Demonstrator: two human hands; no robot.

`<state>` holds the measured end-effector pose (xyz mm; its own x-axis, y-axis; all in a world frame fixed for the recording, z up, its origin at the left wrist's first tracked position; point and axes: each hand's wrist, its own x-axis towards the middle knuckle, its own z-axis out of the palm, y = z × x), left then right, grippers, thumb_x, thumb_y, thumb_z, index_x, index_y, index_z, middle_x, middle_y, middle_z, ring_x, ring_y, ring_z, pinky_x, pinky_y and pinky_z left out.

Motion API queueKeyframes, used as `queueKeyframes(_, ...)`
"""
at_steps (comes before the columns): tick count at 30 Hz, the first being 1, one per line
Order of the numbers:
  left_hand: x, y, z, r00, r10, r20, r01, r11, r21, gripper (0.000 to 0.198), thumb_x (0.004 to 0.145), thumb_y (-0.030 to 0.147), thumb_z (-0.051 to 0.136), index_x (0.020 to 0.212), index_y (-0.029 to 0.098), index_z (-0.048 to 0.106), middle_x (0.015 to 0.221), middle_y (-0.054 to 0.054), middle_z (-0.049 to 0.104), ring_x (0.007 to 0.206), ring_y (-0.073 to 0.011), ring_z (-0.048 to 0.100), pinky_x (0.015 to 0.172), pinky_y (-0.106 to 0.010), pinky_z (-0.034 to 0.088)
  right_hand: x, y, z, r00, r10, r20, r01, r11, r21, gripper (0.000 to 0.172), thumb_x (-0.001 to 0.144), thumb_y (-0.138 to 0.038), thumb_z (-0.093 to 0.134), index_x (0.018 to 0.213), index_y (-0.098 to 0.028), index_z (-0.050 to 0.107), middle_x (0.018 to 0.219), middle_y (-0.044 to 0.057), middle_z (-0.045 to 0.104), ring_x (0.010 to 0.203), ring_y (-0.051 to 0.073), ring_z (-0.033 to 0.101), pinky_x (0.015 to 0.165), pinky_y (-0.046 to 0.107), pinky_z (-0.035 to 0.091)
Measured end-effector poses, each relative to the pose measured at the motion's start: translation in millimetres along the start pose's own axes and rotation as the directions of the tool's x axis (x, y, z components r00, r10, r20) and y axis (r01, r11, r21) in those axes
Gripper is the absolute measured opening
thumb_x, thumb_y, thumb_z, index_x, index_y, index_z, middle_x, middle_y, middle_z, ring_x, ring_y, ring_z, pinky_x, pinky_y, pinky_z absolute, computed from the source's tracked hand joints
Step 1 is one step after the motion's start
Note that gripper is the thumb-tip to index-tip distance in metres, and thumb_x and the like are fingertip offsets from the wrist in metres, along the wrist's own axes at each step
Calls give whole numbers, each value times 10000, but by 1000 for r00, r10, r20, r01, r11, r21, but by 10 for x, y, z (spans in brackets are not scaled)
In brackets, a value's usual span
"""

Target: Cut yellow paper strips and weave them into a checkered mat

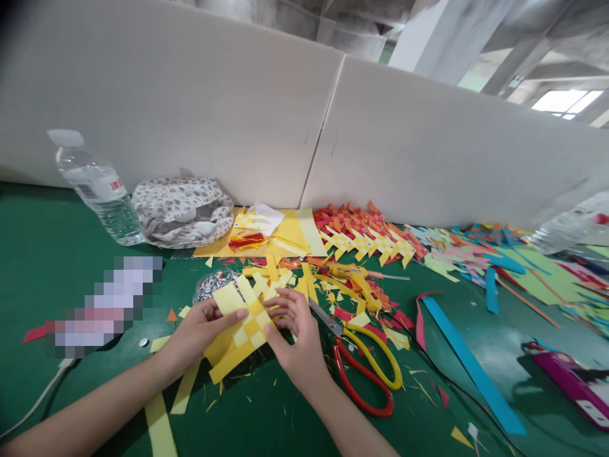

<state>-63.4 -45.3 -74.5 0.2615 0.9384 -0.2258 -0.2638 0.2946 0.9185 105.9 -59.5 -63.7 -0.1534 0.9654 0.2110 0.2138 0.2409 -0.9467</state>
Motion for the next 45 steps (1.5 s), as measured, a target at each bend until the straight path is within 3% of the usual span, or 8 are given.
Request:
queueKeyframes(6,-26,96,10,992,-91,-82,86,995,-59,249,660,302,685,858,161,635,725,-32,714,551,-153,636,540,-254,494,-46,-30,-8,887,-400,232,461,728,-508,480,677,-56,483,1132,-206,462,1257,104,432,1189,272,360,969,476,317)
queueKeyframes(13,-25,92,11,996,-82,-25,80,994,-79,316,636,320,695,911,177,634,753,-29,711,630,-186,647,610,-299,499,-12,0,-32,781,-504,369,594,417,-688,369,790,-64,457,1074,-276,563,1098,27,624,1056,204,523,962,439,330)
queueKeyframes(19,-5,64,-29,991,-79,-104,72,995,-74,242,637,390,667,693,158,626,602,-3,662,608,-164,618,542,-228,455,-14,27,-68,854,-501,142,484,664,-570,358,801,-45,413,1002,-275,600,960,20,677,921,188,599,883,403,418)
queueKeyframes(24,46,38,-78,994,-75,75,87,982,-168,416,753,510,432,816,132,594,771,-96,700,740,-222,649,574,-266,463,37,50,-48,968,-46,-248,6,988,-157,138,764,-238,586,891,-209,632,898,63,672,856,239,618,751,380,501)
queueKeyframes(28,33,38,-56,1000,-11,-3,10,985,-172,349,755,436,490,977,167,508,921,-116,687,761,-236,655,570,-287,475,114,39,-60,931,224,-288,-131,942,309,305,706,-286,661,990,-190,603,982,63,665,940,238,603,850,398,469)
queueKeyframes(33,18,-26,-36,1000,20,-12,-21,997,-79,498,619,259,712,1049,198,470,1056,-120,637,862,-250,637,616,-296,497,155,7,-46,926,313,-213,-146,814,562,312,663,-238,705,959,-203,612,944,34,681,934,207,609,882,377,456)
queueKeyframes(40,-10,-10,-7,983,84,162,-87,996,10,364,595,196,733,936,158,610,993,-80,676,925,-228,614,815,-347,459,82,2,127,941,336,-39,-248,762,598,316,669,-233,703,965,-171,611,947,56,680,919,217,611,875,381,453)
queueKeyframes(45,-57,64,34,989,98,111,-108,990,91,275,637,240,699,899,166,655,890,-40,703,836,-203,627,724,-286,473,18,64,243,950,311,30,-274,783,559,296,648,-222,716,926,-183,625,937,47,683,919,229,609,854,375,455)
